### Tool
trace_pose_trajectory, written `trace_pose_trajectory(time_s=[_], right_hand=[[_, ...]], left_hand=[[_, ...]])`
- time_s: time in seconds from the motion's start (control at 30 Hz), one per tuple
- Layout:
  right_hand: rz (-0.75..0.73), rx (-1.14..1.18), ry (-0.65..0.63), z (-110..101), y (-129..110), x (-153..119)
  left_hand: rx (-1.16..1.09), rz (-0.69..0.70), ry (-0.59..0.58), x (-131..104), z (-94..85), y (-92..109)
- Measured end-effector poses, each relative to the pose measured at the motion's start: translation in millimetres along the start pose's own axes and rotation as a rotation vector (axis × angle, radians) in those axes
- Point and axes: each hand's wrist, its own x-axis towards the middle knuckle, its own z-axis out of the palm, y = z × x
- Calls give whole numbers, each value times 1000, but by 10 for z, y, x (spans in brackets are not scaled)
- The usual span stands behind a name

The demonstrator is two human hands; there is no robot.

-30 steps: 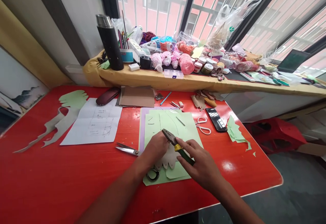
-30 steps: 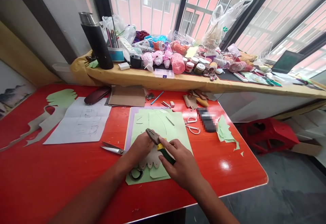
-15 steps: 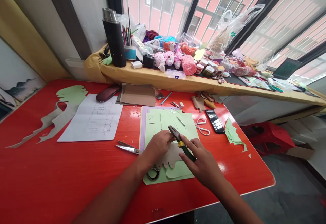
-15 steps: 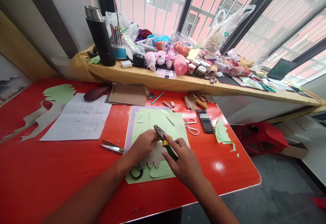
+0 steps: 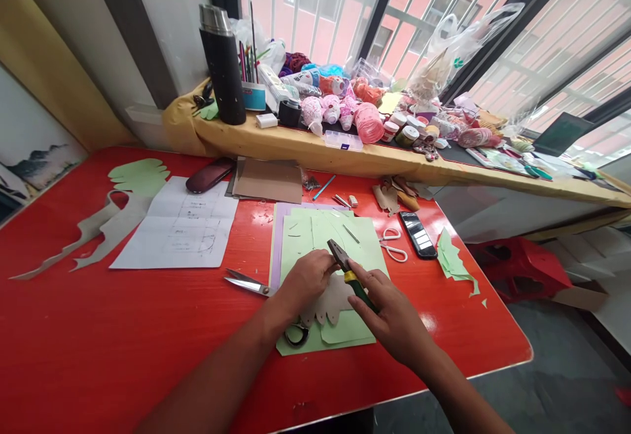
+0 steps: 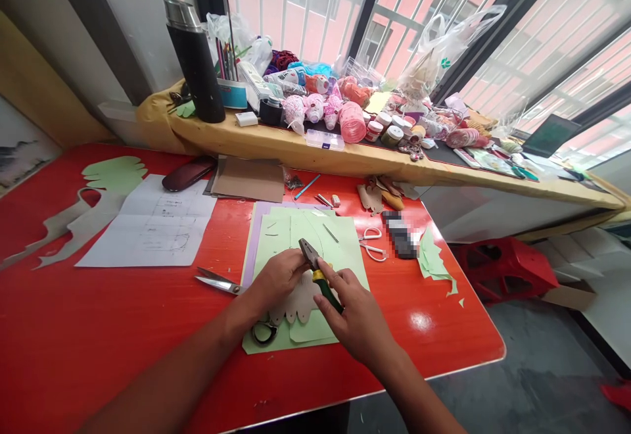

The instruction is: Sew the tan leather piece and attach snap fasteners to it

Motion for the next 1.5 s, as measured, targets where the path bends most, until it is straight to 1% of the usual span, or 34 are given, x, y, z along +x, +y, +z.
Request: trace_pose_trajectory(time_s=[0.17, 0.23, 0.27, 0.33, 0.4, 0.5, 0.6, 0.73, 1.0, 1.1, 1.13, 1.2, 1.27, 1.33, 1.37, 1.4, 1.43, 1.5], right_hand=[[-23, 36, 118, -37, 10, 5], [-33, 38, 172, -38, 5, -3], [-37, 22, 179, -26, 2, -7], [-38, -41, 152, 19, -3, -10], [-27, -95, 92, 68, -1, -9], [-2, -63, 40, 87, 14, -12], [2, 7, 51, 32, 31, -29], [11, 46, 77, -32, 25, -48], [31, -38, 15, 35, 13, -39], [1, -42, 4, -95, -18, -29], [-26, -44, 23, -171, -44, -22], [-86, -40, 109, -337, -112, -7], [-130, -17, 255, -452, -176, 6], [-157, -11, 406, -439, -193, 7], [-149, -16, 436, -379, -177, 1], [-142, -50, 370, -292, -144, -11], [-143, -103, 276, -193, -99, -27], [-134, -103, 156, -21, 8, -62]], left_hand=[[83, -10, 10, 4, -4, 16], [90, -11, 2, 6, -8, 25], [83, -11, 1, 7, -12, 29], [50, -7, 2, 7, -20, 37], [8, 7, 0, 6, -26, 40], [7, -2, -8, 5, -22, 32], [68, -32, -11, 9, -6, 17], [101, -29, -11, 14, 7, 7], [42, -25, -35, 14, 1, 19], [78, -38, -34, 21, -7, 28], [94, -40, -35, 22, -11, 30], [117, -33, -34, 23, -15, 31], [112, -24, -34, 19, -17, 29], [100, -20, -31, 15, -14, 26], [95, -21, -29, 14, -11, 26], [90, -22, -28, 14, -8, 25], [87, -21, -25, 14, -4, 25], [106, -9, -31, 18, 3, 25]])
